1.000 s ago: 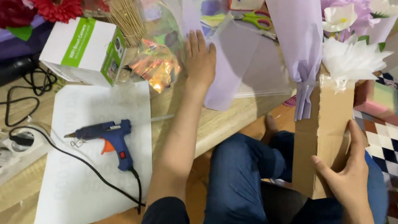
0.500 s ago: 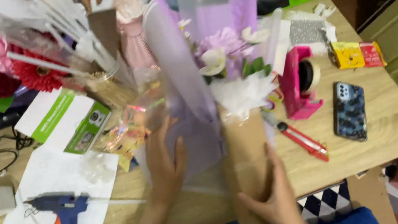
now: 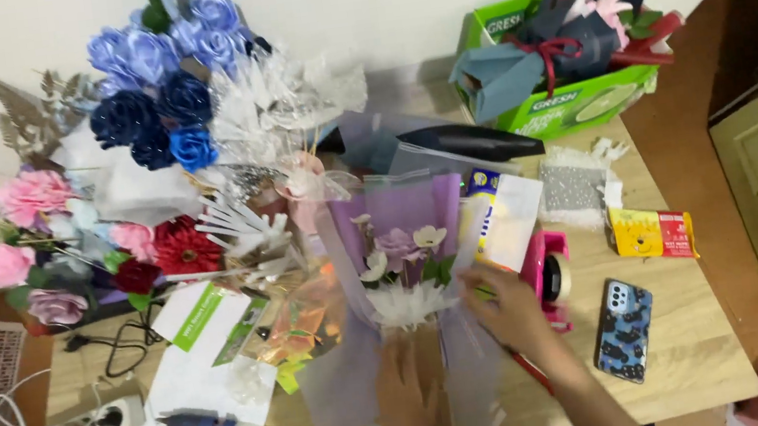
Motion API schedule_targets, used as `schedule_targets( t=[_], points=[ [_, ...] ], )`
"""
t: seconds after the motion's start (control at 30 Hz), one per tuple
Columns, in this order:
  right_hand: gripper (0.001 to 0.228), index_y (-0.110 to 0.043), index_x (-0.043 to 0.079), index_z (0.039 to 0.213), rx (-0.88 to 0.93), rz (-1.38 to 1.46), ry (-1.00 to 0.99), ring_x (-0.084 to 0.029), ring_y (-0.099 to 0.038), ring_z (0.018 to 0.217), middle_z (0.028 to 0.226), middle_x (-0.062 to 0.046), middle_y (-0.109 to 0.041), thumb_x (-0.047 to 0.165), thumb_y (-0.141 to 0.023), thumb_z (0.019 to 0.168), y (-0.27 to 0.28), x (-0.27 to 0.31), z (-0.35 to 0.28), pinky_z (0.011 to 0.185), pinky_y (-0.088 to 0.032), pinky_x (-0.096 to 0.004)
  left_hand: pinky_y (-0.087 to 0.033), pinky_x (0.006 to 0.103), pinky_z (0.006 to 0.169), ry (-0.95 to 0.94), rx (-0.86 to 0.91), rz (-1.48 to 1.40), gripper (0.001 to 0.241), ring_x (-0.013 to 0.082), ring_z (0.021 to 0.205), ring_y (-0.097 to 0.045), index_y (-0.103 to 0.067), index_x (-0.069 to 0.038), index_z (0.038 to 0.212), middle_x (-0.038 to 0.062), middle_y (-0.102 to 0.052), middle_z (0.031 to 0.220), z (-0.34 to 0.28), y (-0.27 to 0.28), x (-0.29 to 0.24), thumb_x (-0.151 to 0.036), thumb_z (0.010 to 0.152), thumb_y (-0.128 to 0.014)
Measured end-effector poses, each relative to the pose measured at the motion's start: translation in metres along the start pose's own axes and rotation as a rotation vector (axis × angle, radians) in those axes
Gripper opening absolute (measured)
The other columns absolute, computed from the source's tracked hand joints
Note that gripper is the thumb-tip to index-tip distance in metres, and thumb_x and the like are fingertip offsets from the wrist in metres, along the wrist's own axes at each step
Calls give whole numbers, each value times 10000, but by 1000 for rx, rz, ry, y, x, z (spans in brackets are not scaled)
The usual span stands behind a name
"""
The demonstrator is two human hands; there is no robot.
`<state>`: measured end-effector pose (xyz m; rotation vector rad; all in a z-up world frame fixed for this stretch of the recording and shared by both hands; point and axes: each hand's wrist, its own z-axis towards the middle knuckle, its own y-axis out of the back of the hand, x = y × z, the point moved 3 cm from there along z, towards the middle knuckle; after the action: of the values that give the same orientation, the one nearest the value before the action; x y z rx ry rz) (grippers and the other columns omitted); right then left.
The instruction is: The person wraps a bouquet of artificial flowers with a sheet of translucent purple paper. They fold the paper around the stems, smooth the edges, and adjust the wrapping to fit the bouquet.
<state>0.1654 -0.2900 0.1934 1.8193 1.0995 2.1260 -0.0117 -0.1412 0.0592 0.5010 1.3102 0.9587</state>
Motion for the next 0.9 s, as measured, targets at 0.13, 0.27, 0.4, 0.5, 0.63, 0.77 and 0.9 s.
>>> schedule_targets(
  t=[0.13,0.27,0.4,0.5,0.63,0.77,0.9],
  points=[
    [248,-747,128,1182,26,237,-90,-132,-721,985,1133,-20,-784,238,-655,980,-22,-14,178,862,-567,-281,-440,636,1011,-251,-128,-110,401,564,1364,-391,-684,7,1220,264,-584,1302,-27,-51,28,-214,888,-731],
    [312,-705,124,1238,-205,-147,108,-270,-674,1098,1202,-79,-722,170,-631,938,-69,-77,339,936,-527,-387,-462,587,1033,-276,-301,-124,181,460,1296,-551,-729,-120,1044,161,-685,1272,-20,-40,15,-273,1024,-636],
    [591,-646,154,1270,-44,-507,-64,-400,-691,1029,1130,-166,-734,599,-635,881,-95,-106,393,768,-538,-518,-489,486,1035,-242,-362,-55,102,344,1222,-651,-757,-201,953,65,-749,1192,-15,-29,6,-252,944,-669],
    [251,-796,421,1120,-178,-803,-67,-338,-733,880,967,-77,-755,515,-689,913,-104,-140,413,786,-521,-454,-502,444,1016,-194,-385,-29,71,290,1177,-691,-753,-232,909,31,-768,1107,-8,-23,1,-260,920,-688],
    [181,-834,237,1076,-368,-562,41,-350,-719,793,867,-84,-788,333,-730,964,-62,-79,379,869,-451,-473,-439,442,1092,-220,-344,-68,74,311,1258,-633,-755,-189,975,61,-743,1244,-11,-22,3,-216,963,-687],
    [141,-798,69,1079,-504,-500,506,-280,-730,827,953,-100,-785,51,-699,981,-5,30,275,716,-558,-411,-433,487,1056,-130,-233,-171,116,313,1309,-582,-724,-148,1057,77,-717,1226,-5,-6,-4,-159,976,-641],
    [242,-723,95,1290,-437,-511,453,-308,-708,988,1186,-116,-763,84,-617,1072,44,68,134,906,-507,-458,-423,536,1038,-108,-72,-291,303,357,1365,-507,-669,-67,1200,149,-662,1278,-4,-2,0,-84,897,-660]
  ],
)
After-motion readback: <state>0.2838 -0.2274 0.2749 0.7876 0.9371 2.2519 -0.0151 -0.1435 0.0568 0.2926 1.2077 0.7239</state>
